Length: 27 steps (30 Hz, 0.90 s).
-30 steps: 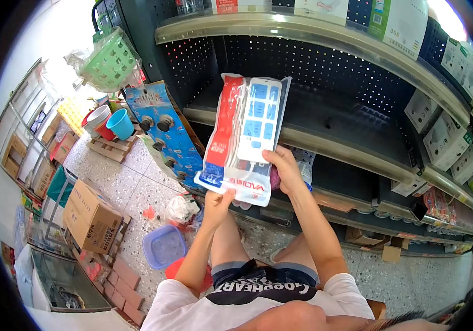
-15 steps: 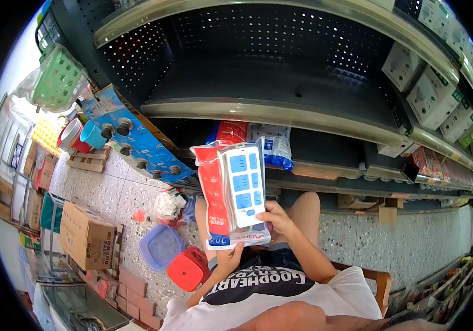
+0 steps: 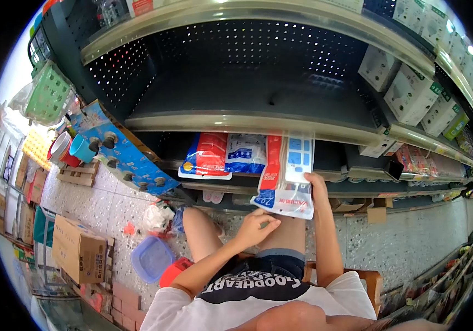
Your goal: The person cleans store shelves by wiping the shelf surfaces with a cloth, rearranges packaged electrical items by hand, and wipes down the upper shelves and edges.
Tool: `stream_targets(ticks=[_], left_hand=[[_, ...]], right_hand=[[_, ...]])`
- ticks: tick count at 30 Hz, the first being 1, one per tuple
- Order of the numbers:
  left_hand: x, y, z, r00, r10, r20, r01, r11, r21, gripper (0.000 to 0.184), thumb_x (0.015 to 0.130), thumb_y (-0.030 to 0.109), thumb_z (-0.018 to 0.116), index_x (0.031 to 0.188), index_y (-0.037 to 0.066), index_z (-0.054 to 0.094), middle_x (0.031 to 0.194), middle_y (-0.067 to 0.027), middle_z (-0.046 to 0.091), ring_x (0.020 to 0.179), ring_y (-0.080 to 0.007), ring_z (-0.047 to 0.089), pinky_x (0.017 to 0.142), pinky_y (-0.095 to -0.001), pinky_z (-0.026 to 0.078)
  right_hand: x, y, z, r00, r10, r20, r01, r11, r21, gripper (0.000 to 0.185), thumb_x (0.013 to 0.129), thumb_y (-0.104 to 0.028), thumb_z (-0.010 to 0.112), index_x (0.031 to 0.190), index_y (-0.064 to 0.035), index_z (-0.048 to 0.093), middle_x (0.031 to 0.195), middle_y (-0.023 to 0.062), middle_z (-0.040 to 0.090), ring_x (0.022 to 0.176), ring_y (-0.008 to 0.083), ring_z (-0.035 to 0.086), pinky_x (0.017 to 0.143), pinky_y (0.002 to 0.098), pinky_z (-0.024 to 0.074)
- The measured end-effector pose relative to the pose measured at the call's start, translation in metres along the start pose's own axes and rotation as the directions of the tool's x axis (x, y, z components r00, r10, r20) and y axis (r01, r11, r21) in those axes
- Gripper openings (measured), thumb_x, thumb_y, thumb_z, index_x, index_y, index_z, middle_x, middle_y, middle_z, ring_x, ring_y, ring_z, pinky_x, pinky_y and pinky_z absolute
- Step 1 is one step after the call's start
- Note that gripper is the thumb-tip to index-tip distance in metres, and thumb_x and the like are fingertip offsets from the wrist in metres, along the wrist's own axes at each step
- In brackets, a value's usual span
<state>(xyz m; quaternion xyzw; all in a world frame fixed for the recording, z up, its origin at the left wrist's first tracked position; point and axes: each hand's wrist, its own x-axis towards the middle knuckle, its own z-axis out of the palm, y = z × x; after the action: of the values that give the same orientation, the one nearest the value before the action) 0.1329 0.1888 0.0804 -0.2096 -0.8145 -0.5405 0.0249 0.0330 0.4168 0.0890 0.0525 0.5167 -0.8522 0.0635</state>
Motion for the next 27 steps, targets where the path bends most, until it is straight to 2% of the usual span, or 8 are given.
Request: stream_targets(ticks=[4, 8, 10, 15, 19, 22, 25, 27], left_hand=[[0.050, 0.043, -0.039, 0.993, 0.090, -0.078, -0.093, 0.995, -0.032, 0.020, 0.087, 0.021, 0.070, 0.093, 0.001, 0.071, 0.092, -0.0118, 0.066, 0.086, -0.0290, 0.065, 0.077, -0.0355, 0.051], [0.121, 0.087, -0.092, 0.888, 0.391, -0.243, -0.319, 0.903, 0.287, 0.014, 0.085, 0.013, 0.068, 0.092, 0.001, 0.070, 0.088, -0.0127, 0.064, 0.081, -0.0287, 0.064, 0.072, -0.0354, 0.050], [0.155, 0.109, -0.110, 0.856, 0.441, -0.271, -0.325, 0.865, 0.382, 0.014, 0.084, 0.011, 0.069, 0.093, 0.001, 0.071, 0.084, -0.0121, 0.064, 0.079, -0.0240, 0.062, 0.068, -0.0336, 0.048], [0.234, 0.108, -0.128, 0.950, 0.256, -0.177, -0.058, 0.705, 0.707, 0.027, 0.086, 0.027, 0.069, 0.089, 0.001, 0.075, 0.092, -0.0147, 0.066, 0.086, -0.0298, 0.064, 0.076, -0.0389, 0.052], [0.262, 0.109, -0.129, 0.992, 0.002, -0.130, 0.095, 0.664, 0.742, 0.034, 0.081, 0.036, 0.071, 0.084, 0.003, 0.077, 0.092, -0.0174, 0.070, 0.089, -0.0321, 0.068, 0.081, -0.0422, 0.053], [0.271, 0.114, -0.128, 0.985, -0.135, -0.107, 0.170, 0.670, 0.723, 0.034, 0.077, 0.037, 0.071, 0.080, 0.004, 0.077, 0.091, -0.0188, 0.072, 0.089, -0.0351, 0.068, 0.083, -0.0464, 0.052], [0.275, 0.106, -0.128, 0.989, -0.103, -0.110, 0.151, 0.637, 0.756, 0.034, 0.076, 0.036, 0.070, 0.082, 0.004, 0.076, 0.090, -0.0196, 0.072, 0.090, -0.0360, 0.069, 0.082, -0.0481, 0.052], [0.277, 0.105, -0.127, 0.984, -0.111, -0.138, 0.177, 0.615, 0.768, 0.035, 0.074, 0.037, 0.069, 0.084, 0.003, 0.075, 0.091, -0.0206, 0.071, 0.090, -0.0365, 0.069, 0.081, -0.0481, 0.052]], right_hand=[[0.035, -0.022, -0.022, 0.998, 0.063, -0.003, -0.062, 0.994, 0.087, 0.033, 0.088, -0.019, 0.060, 0.104, 0.0084, 0.065, 0.097, 0.0157, 0.069, 0.082, 0.0220, 0.068, 0.074, 0.0327, 0.0539], [0.061, -0.039, -0.013, 0.993, 0.121, -0.002, -0.121, 0.992, 0.041, 0.034, 0.089, -0.020, 0.059, 0.107, 0.0077, 0.064, 0.099, 0.0156, 0.068, 0.083, 0.0226, 0.068, 0.073, 0.0342, 0.0546], [0.081, -0.039, -0.013, 0.992, 0.125, -0.014, -0.125, 0.992, -0.032, 0.033, 0.090, -0.020, 0.059, 0.108, 0.0070, 0.064, 0.098, 0.0149, 0.068, 0.082, 0.0225, 0.068, 0.072, 0.0340, 0.0546], [0.124, -0.019, -0.028, 0.983, 0.181, 0.035, -0.181, 0.983, -0.009, 0.035, 0.092, -0.021, 0.058, 0.113, 0.0069, 0.062, 0.102, 0.0151, 0.067, 0.084, 0.0234, 0.068, 0.071, 0.0343, 0.0541], [0.110, -0.044, -0.016, 0.978, 0.188, -0.094, -0.209, 0.916, -0.343, 0.048, 0.088, -0.026, 0.066, 0.120, 0.0098, 0.059, 0.110, 0.0163, 0.067, 0.091, 0.0265, 0.068, 0.075, 0.0357, 0.0533], [0.112, -0.037, -0.025, 0.996, 0.052, -0.072, -0.083, 0.838, -0.539, 0.052, 0.087, -0.036, 0.068, 0.107, 0.0112, 0.065, 0.103, 0.0203, 0.070, 0.091, 0.0281, 0.068, 0.076, 0.0376, 0.0524], [0.105, -0.045, -0.028, 0.989, 0.018, -0.150, -0.137, 0.527, -0.839, 0.055, 0.086, -0.044, 0.067, 0.090, 0.0116, 0.069, 0.092, 0.0257, 0.070, 0.087, 0.0287, 0.069, 0.076, 0.0391, 0.0511], [0.103, -0.041, -0.039, 0.988, -0.067, -0.136, -0.098, 0.402, -0.910, 0.058, 0.086, -0.047, 0.065, 0.084, 0.0115, 0.069, 0.086, 0.0281, 0.069, 0.083, 0.0292, 0.069, 0.075, 0.0397, 0.0505]])
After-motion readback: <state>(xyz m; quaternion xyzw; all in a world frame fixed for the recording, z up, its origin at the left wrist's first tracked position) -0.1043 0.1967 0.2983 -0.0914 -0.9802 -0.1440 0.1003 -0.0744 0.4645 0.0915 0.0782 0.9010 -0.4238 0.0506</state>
